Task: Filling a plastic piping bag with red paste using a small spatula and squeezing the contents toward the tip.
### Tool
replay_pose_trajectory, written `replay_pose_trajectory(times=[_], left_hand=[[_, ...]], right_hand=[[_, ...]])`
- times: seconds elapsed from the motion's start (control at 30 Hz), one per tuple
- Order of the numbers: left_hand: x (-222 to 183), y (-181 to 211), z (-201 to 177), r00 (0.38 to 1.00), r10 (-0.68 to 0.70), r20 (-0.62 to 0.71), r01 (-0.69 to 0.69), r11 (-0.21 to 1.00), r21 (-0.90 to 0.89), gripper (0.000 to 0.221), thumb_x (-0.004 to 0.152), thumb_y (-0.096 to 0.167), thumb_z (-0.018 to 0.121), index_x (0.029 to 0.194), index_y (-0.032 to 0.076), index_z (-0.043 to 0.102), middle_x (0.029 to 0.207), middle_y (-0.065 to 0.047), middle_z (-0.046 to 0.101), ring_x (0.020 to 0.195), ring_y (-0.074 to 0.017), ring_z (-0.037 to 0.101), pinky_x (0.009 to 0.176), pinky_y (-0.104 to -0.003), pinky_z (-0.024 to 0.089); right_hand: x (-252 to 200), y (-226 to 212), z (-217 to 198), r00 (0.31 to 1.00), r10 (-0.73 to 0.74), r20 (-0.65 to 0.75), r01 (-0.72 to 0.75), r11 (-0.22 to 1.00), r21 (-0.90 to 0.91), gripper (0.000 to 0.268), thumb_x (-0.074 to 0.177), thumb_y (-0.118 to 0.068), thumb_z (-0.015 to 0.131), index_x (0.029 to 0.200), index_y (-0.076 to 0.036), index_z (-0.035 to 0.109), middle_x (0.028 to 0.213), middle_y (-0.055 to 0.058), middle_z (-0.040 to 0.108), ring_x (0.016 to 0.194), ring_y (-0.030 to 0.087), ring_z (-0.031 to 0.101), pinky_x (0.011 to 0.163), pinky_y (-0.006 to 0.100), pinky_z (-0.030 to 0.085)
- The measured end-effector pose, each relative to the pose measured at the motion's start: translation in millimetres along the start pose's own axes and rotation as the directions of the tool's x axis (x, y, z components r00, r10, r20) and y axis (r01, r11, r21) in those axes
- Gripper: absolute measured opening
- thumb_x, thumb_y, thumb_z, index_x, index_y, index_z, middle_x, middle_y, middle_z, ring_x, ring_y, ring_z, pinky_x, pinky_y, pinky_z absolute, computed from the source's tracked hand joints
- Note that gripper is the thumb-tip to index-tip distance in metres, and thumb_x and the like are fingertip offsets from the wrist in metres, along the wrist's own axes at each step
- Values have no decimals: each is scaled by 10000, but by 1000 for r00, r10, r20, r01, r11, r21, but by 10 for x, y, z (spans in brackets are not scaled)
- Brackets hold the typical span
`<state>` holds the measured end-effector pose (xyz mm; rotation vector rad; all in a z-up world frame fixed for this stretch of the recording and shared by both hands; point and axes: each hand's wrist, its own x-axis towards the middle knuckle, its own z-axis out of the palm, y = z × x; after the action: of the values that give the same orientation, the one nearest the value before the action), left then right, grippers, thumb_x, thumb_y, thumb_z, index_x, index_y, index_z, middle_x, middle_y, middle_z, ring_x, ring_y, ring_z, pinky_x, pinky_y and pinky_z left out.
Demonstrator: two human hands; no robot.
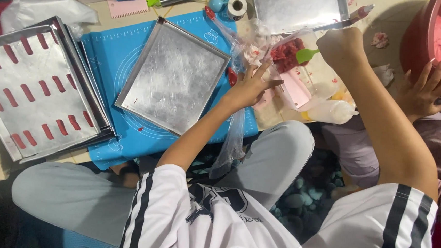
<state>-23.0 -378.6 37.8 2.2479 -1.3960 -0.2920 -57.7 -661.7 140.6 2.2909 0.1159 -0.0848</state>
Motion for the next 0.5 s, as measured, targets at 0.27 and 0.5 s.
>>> replay_pose_trajectory(times=[0.27,0.5], left_hand=[[50,93,-29,998,-65,22,65,998,-13,705,767,42,681,1392,362,622,1648,-152,174,1301,-472,417,975,-697,409],[84,38,138,999,-34,-8,35,997,62,620,848,60,640,1392,357,616,1650,-182,200,873,-288,638,975,-548,402]], right_hand=[[115,-85,178,998,0,58,-7,992,124,128,869,-196,682,761,-190,751,696,-49,706,520,150,581,491,278,441],[29,-139,21,997,-43,68,30,984,176,162,873,-220,669,730,-261,734,703,-61,709,528,154,577,556,276,447]])
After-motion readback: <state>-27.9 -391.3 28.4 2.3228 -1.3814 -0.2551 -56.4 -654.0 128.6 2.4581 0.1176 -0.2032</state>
